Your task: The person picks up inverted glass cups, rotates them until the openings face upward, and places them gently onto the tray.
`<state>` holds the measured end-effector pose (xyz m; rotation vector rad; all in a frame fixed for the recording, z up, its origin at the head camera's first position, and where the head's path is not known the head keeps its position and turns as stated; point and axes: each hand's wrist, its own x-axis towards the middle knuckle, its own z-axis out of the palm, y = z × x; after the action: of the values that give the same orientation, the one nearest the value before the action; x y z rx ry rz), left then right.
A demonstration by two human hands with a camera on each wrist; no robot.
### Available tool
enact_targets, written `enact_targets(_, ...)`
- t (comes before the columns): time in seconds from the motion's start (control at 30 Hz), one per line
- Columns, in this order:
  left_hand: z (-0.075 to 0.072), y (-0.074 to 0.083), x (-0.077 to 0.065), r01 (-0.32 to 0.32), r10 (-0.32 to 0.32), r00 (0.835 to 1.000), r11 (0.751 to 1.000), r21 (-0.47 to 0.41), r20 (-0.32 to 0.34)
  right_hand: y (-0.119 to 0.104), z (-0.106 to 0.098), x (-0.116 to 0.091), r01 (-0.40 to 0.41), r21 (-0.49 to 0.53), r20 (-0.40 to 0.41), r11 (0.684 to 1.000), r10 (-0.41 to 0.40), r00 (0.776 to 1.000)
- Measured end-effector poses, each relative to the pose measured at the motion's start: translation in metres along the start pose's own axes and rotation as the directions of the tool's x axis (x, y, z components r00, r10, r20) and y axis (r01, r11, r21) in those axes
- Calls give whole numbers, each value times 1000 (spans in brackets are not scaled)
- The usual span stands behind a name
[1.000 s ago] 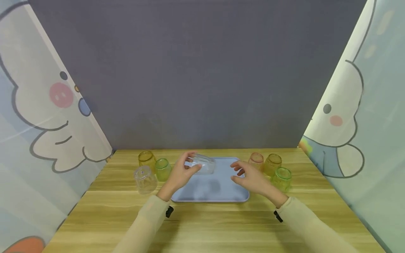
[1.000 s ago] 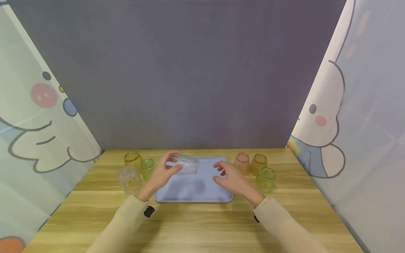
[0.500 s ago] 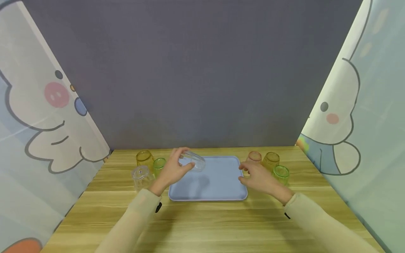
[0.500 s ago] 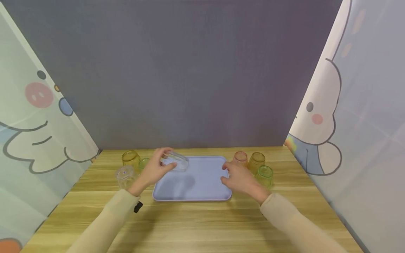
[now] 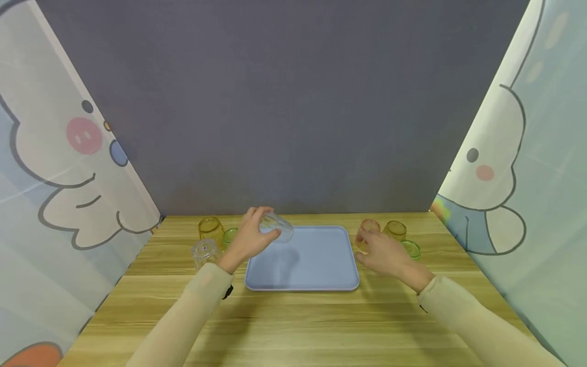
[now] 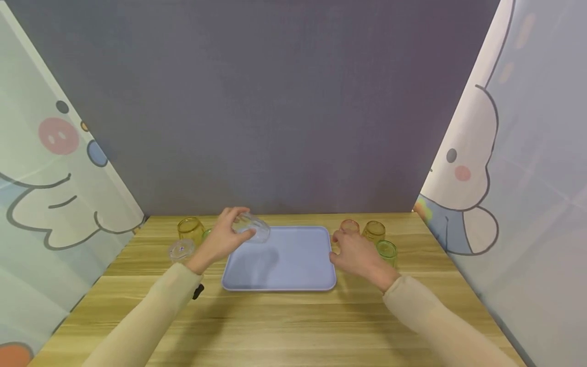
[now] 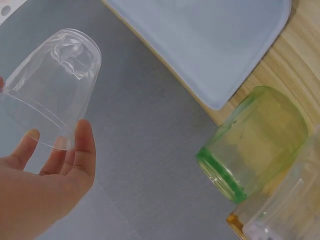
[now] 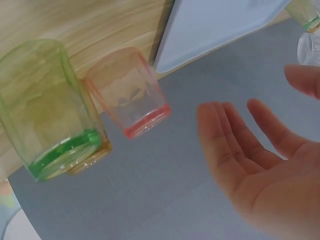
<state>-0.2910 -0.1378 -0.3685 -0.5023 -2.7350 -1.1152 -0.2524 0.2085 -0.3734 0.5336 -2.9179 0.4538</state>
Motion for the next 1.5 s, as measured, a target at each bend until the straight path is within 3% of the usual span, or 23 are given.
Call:
enact_targets(0.2, 2, -2, 7, 12, -12, 1000, 999, 40, 8, 5, -1, -1, 19, -21, -30, 1000, -20, 999)
enact_targets(0.5, 7, -13, 11, -9, 9, 1000, 982, 186, 0, 15, 0, -8, 4, -39, -30, 999, -6, 1000)
enact_targets(0.7, 9, -22, 9, -12, 13, 1000, 971, 241, -1, 22, -1, -10, -63, -70, 9, 996, 64, 998)
enact_targets(0.87, 10, -26, 10, -25, 27, 1000, 961, 275, -2, 28, -5, -10, -73, -106, -30, 992, 70, 997)
enact_targets(0.97, 12, -30, 12, -49, 47, 999, 943, 329, 13, 33, -7, -10, -51, -137, -62, 989, 43, 997)
enact_targets(1.1, 14, -33, 15, -88, 77, 996, 913, 398, 44, 37, -10, -10, -68, -159, -47, 985, 62, 997)
enact_targets(1.5, 17, -38, 24, -147, 129, 989, 862, 485, 71, 51, -20, -15, -110, -214, -38, 971, 104, 994)
